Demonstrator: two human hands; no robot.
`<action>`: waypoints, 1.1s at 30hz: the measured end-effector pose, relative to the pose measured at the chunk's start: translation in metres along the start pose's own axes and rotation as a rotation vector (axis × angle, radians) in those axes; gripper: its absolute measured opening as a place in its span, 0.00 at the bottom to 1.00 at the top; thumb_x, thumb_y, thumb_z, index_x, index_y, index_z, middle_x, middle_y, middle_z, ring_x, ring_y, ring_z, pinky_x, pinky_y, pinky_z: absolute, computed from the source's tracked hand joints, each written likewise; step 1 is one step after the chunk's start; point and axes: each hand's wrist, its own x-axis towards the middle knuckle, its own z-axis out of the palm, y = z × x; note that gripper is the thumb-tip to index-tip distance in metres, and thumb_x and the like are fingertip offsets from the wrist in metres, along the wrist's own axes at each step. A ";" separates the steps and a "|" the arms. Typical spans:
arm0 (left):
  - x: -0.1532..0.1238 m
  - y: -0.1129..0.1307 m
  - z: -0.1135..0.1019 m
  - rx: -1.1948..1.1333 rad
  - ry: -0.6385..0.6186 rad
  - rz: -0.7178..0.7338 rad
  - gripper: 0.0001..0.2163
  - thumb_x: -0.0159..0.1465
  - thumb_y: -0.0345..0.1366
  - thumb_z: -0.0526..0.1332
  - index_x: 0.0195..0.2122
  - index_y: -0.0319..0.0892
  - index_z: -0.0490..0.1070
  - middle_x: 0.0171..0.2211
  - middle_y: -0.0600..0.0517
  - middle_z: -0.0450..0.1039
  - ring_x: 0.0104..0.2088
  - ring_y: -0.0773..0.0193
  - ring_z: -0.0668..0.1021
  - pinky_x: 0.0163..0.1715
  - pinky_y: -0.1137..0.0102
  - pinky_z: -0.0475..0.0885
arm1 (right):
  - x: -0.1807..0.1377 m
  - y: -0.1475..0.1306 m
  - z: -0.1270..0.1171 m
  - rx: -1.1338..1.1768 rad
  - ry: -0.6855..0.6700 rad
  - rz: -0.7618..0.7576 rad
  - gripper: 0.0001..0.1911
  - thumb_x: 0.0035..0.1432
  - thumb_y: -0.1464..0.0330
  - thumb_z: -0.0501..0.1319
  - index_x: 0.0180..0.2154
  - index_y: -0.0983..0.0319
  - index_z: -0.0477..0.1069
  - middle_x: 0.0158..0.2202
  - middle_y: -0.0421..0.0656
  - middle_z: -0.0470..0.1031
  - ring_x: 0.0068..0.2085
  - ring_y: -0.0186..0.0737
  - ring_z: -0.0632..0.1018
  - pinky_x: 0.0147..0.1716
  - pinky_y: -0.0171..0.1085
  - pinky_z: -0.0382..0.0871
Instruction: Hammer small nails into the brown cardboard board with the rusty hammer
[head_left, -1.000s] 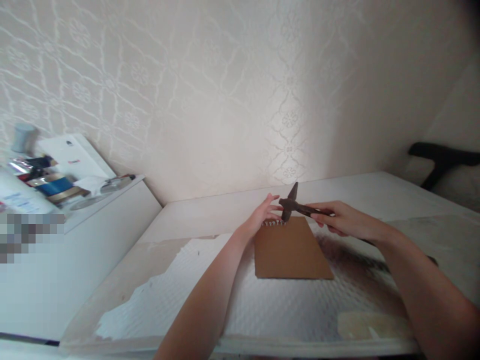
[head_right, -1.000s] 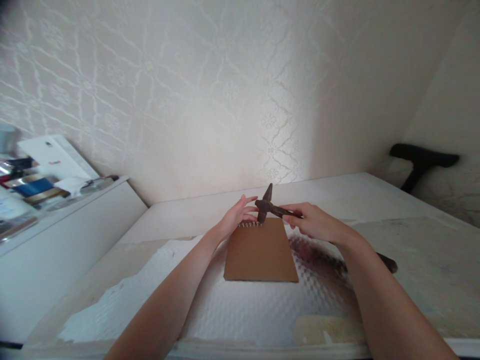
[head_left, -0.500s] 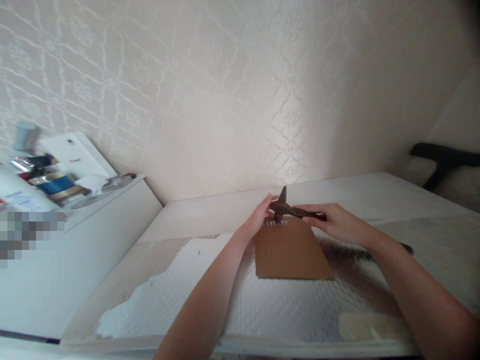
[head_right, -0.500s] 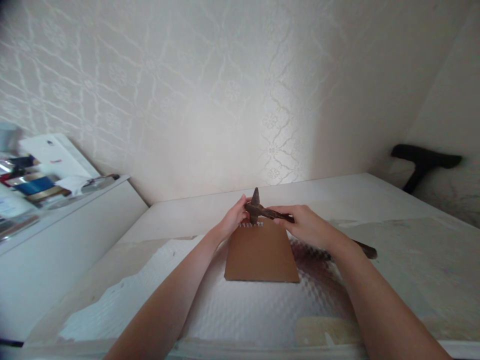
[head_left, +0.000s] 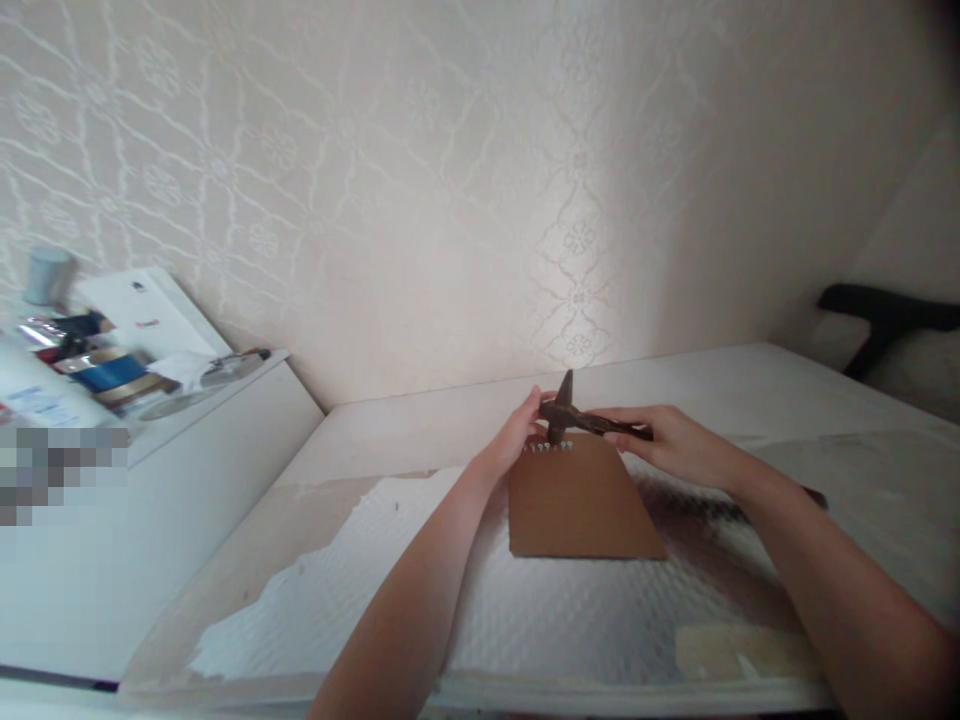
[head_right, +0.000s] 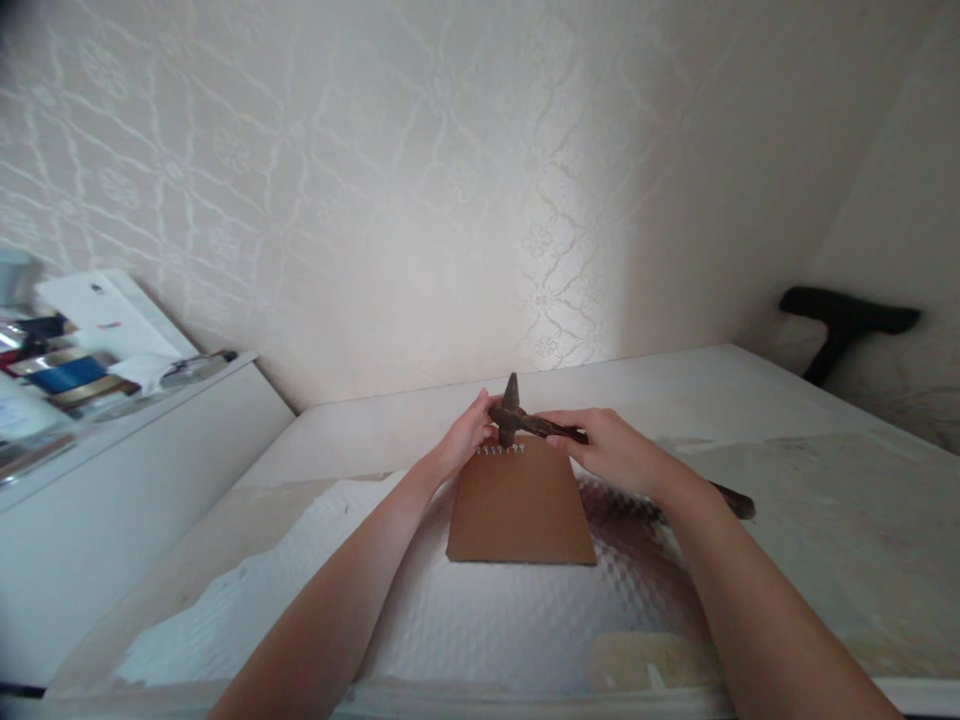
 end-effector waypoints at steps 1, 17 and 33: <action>-0.001 0.001 0.000 0.005 0.003 -0.001 0.29 0.62 0.57 0.43 0.53 0.42 0.64 0.42 0.46 0.73 0.28 0.65 0.75 0.34 0.69 0.68 | 0.000 0.000 0.000 -0.003 -0.006 -0.001 0.20 0.57 0.62 0.55 0.51 0.55 0.70 0.51 0.39 0.72 0.52 0.48 0.71 0.52 0.44 0.61; -0.010 0.014 0.006 0.119 0.035 -0.031 0.30 0.64 0.54 0.39 0.58 0.37 0.57 0.42 0.44 0.72 0.28 0.67 0.74 0.45 0.65 0.64 | 0.002 0.027 -0.003 -0.562 0.478 0.578 0.26 0.51 0.67 0.54 0.53 0.62 0.66 0.37 0.46 0.78 0.37 0.49 0.77 0.36 0.41 0.67; -0.015 0.019 0.007 0.125 0.161 -0.045 0.30 0.64 0.54 0.40 0.55 0.38 0.61 0.43 0.44 0.72 0.35 0.63 0.77 0.46 0.65 0.65 | 0.005 0.039 0.007 -0.846 0.315 0.610 0.22 0.52 0.70 0.53 0.49 0.61 0.70 0.38 0.50 0.77 0.41 0.50 0.76 0.36 0.41 0.66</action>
